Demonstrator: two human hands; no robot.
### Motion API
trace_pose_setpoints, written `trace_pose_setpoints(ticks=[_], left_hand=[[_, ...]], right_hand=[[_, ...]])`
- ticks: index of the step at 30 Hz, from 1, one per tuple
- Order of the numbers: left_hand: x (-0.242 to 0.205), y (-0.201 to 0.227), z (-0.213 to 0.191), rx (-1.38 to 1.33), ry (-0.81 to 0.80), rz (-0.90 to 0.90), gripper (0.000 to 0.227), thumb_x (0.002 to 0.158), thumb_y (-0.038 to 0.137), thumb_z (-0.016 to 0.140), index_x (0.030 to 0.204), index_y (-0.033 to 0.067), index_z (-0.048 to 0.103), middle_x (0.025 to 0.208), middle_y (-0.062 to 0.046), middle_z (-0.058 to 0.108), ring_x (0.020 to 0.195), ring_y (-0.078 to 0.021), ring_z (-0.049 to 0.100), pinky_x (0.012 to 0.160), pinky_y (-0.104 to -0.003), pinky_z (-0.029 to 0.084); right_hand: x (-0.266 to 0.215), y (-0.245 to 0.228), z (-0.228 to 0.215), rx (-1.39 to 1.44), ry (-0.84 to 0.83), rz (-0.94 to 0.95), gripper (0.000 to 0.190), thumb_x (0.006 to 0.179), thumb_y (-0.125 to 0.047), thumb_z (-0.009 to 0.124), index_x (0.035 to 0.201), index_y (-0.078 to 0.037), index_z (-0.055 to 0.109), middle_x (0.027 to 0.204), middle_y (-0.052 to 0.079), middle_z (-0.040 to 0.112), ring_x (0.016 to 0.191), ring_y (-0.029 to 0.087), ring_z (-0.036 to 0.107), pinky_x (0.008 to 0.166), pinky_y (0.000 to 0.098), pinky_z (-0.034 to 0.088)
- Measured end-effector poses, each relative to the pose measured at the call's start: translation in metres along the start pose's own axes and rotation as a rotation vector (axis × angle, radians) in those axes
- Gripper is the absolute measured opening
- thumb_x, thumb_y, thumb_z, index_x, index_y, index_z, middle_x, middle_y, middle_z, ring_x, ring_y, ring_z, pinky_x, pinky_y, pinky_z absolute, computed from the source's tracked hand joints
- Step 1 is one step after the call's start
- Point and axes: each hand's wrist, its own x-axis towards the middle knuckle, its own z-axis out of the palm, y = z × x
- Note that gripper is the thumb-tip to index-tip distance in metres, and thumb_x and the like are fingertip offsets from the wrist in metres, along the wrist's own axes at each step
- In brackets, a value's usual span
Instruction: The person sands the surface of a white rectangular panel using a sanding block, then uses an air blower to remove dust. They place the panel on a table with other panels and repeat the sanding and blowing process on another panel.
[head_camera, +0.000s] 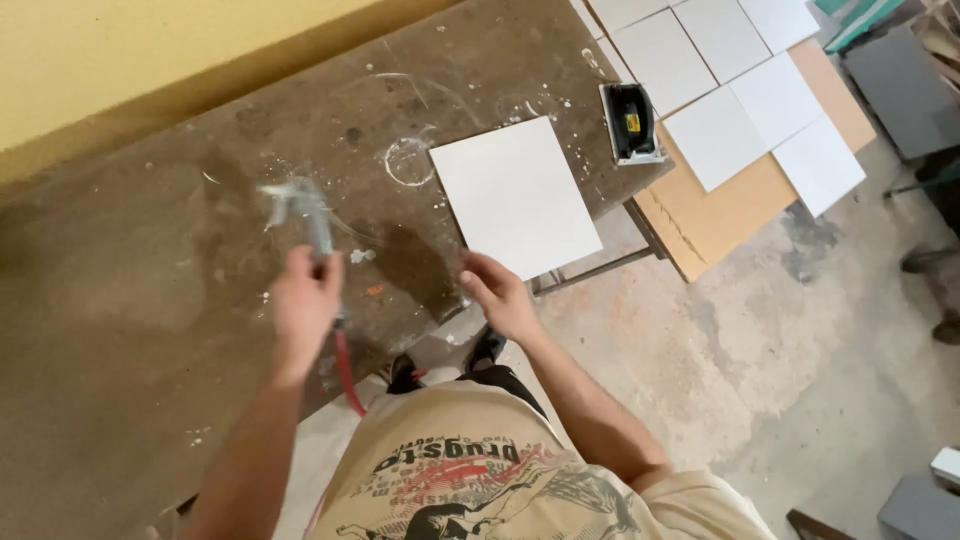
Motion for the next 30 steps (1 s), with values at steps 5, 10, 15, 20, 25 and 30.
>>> trace_pose_setpoints(ticks=[5,10,15,20,25,30], left_hand=[[-0.070,0.126,0.073,-0.279,-0.062,0.519,0.042,0.089,0.047,0.070,0.110,0.0108,0.065,0.069,-0.012,0.071,0.063,-0.0302,0.074,0.055,-0.040,0.058],[-0.088,0.176,0.075,-0.527,-0.454,0.703,0.035,0.099,0.045,0.060,0.101,0.0096,0.060,0.071,-0.011,0.071,0.064,-0.0333,0.073,0.058,-0.043,0.057],[-0.022,0.117,0.166,-0.162,-0.376,0.846,0.019,0.093,0.028,0.060,0.097,0.0204,0.077,0.098,-0.007,0.076,0.087,-0.0294,0.076,0.078,-0.043,0.061],[0.037,0.158,0.169,0.048,-0.444,1.035,0.051,0.102,0.035,0.046,0.142,0.0036,0.054,0.150,-0.020,0.046,0.142,-0.0340,0.041,0.121,-0.048,0.027],[0.025,0.171,0.174,0.335,-0.765,1.190,0.084,0.102,0.074,0.016,0.164,0.0177,0.025,0.173,-0.004,0.019,0.159,-0.0228,0.013,0.129,-0.043,0.000],[0.076,0.176,0.148,0.287,-0.617,0.731,0.099,0.100,0.078,0.022,0.161,0.0001,0.025,0.169,-0.024,0.016,0.158,-0.0349,0.011,0.130,-0.048,0.003]], right_hand=[[0.003,-0.024,-0.003,0.517,-0.030,-0.130,0.061,0.106,-0.029,0.054,0.159,-0.005,0.034,0.144,0.028,0.054,0.117,0.034,0.064,0.096,0.0427,0.053],[-0.033,-0.017,-0.079,0.480,0.196,0.057,0.039,0.111,-0.024,0.042,0.133,0.006,0.054,0.106,0.028,0.072,0.078,0.034,0.077,0.067,0.0398,0.065],[-0.034,-0.023,-0.124,-0.365,-0.008,0.465,0.035,0.107,-0.045,0.052,0.116,-0.014,0.064,0.067,0.011,0.075,0.040,0.019,0.065,0.042,0.0268,0.051],[-0.029,0.033,-0.103,-0.580,-0.095,0.476,0.054,0.102,-0.059,0.053,0.081,-0.010,0.063,0.050,0.007,0.062,0.046,0.021,0.065,0.053,0.0328,0.052],[-0.023,0.036,-0.104,-0.588,-0.024,0.452,0.061,0.101,-0.062,0.054,0.078,-0.005,0.061,0.061,0.018,0.063,0.062,0.034,0.065,0.059,0.0410,0.050],[-0.016,0.013,-0.109,-0.557,-0.003,0.461,0.063,0.101,-0.065,0.051,0.075,-0.009,0.060,0.058,0.013,0.064,0.058,0.028,0.067,0.056,0.0375,0.052]])
